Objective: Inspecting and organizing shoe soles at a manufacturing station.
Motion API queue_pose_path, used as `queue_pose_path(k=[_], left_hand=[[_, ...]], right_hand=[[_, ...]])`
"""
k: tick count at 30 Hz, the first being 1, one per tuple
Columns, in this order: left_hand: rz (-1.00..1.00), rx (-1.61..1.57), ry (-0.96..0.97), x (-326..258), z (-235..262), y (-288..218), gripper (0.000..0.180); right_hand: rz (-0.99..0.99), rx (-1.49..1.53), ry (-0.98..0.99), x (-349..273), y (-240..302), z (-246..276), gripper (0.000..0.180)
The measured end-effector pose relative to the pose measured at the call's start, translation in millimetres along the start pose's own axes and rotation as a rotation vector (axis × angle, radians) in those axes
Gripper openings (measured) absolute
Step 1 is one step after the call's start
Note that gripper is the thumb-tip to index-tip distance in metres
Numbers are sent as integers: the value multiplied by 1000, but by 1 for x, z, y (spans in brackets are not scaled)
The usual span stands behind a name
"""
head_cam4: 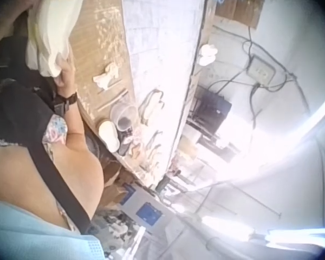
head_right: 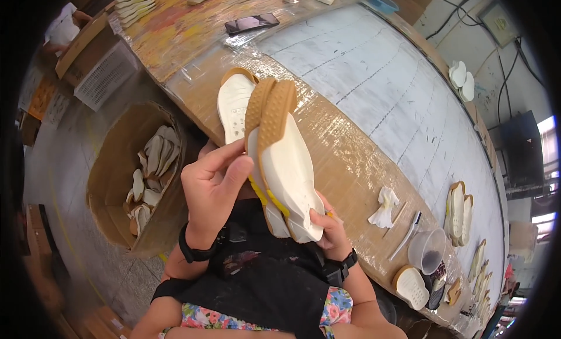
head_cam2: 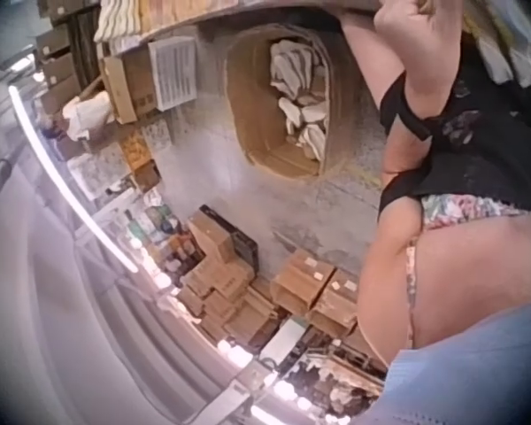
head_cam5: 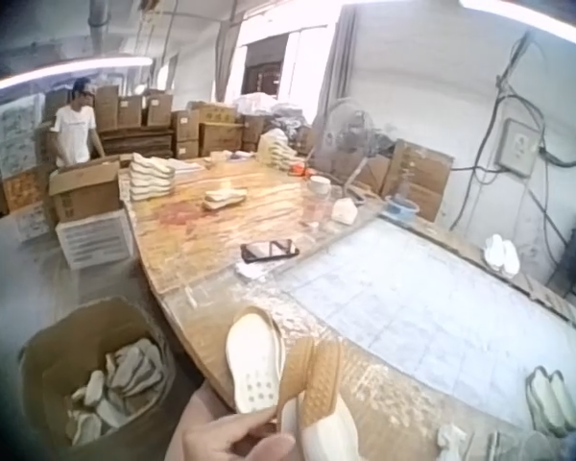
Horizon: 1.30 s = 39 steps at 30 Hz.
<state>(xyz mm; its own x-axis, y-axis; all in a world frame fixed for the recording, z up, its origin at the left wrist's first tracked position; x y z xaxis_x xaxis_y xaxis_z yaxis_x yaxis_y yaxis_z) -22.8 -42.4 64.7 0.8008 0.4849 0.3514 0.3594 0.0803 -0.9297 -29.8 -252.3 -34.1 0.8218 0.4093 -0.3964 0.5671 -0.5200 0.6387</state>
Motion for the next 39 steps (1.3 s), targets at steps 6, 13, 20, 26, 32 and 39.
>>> queue_pose_path(k=[6, 13, 20, 26, 32, 39], left_hand=[[109, -88, -58, 2, 0, 3, 26], [-4, 18, -46, 10, 4, 12, 25], [125, -125, -16, 6, 1, 15, 33], [100, -484, 331, -2, -12, 29, 86], [327, -636, 243, -7, -8, 28, 106], [431, -616, 248, -21, 0, 12, 100]], right_hand=[[56, -27, -55, -6, 6, -17, 59], [75, -55, -88, -14, 15, -34, 58], [92, -60, -120, -20, 19, -45, 57], [130, -65, -142, -24, 20, -54, 56], [375, -688, 111, -27, 24, -44, 58], [910, -843, -214, -4, 52, -66, 80]])
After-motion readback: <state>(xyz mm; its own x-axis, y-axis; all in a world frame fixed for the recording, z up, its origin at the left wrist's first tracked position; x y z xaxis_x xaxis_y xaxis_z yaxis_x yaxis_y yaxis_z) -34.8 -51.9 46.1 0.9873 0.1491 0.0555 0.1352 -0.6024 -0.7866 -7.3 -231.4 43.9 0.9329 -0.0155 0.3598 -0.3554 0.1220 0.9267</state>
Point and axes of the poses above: each hand's wrist, its own x-axis towards the middle knuckle, its own z-axis out of the back of the hand, y = z × x, the point moved 1 cm from there along x, towards the middle knuckle, and after that the axes turned 8 degrees about -y, right-handed, at the moved point
